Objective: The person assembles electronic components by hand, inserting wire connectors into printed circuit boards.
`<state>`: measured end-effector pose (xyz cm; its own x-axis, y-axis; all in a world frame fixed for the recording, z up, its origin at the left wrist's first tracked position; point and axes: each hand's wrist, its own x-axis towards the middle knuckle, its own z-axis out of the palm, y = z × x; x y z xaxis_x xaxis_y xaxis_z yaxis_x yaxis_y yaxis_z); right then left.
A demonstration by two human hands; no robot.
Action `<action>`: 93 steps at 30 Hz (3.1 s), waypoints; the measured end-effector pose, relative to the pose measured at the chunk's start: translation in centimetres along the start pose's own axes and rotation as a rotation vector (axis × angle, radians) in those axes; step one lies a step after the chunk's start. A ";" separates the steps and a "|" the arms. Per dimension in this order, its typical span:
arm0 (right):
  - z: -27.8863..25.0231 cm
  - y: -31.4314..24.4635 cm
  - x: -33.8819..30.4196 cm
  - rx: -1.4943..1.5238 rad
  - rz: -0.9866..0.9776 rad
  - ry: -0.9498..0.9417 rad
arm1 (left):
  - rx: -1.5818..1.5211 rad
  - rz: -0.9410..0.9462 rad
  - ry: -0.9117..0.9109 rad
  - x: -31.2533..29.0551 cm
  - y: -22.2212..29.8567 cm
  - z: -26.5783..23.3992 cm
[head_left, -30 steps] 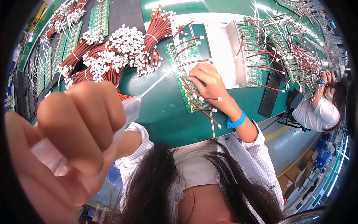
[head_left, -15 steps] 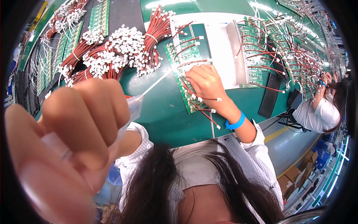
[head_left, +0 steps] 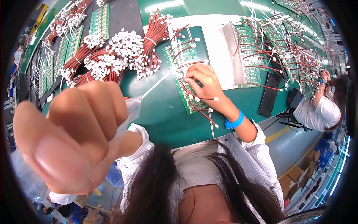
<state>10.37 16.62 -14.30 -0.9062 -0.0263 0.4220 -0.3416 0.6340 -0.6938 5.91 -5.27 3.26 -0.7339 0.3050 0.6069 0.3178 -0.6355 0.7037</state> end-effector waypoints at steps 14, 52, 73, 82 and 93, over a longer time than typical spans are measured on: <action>0.7 -0.1 -0.4 -0.132 -0.079 0.050 | -0.036 -0.139 -0.151 1.8 -1.1 -1.0; -4.0 -2.3 1.0 0.095 0.096 0.074 | 0.269 -0.245 -0.077 2.1 -2.6 1.4; -9.6 -14.7 9.0 0.023 -0.419 0.254 | 0.335 -0.349 -0.271 1.4 -3.0 1.6; -9.5 -13.9 8.6 -0.011 -0.260 0.237 | 0.769 -0.302 -0.255 2.1 -3.7 2.2; -9.0 -12.7 8.4 0.141 -0.244 0.222 | 0.922 -0.238 -0.274 1.5 -4.1 3.1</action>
<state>9.36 15.33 3.33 -0.7230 0.0145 0.6907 -0.5863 0.5161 -0.6244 5.39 0.04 2.42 -0.7121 0.5805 0.3949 0.6081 0.2288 0.7602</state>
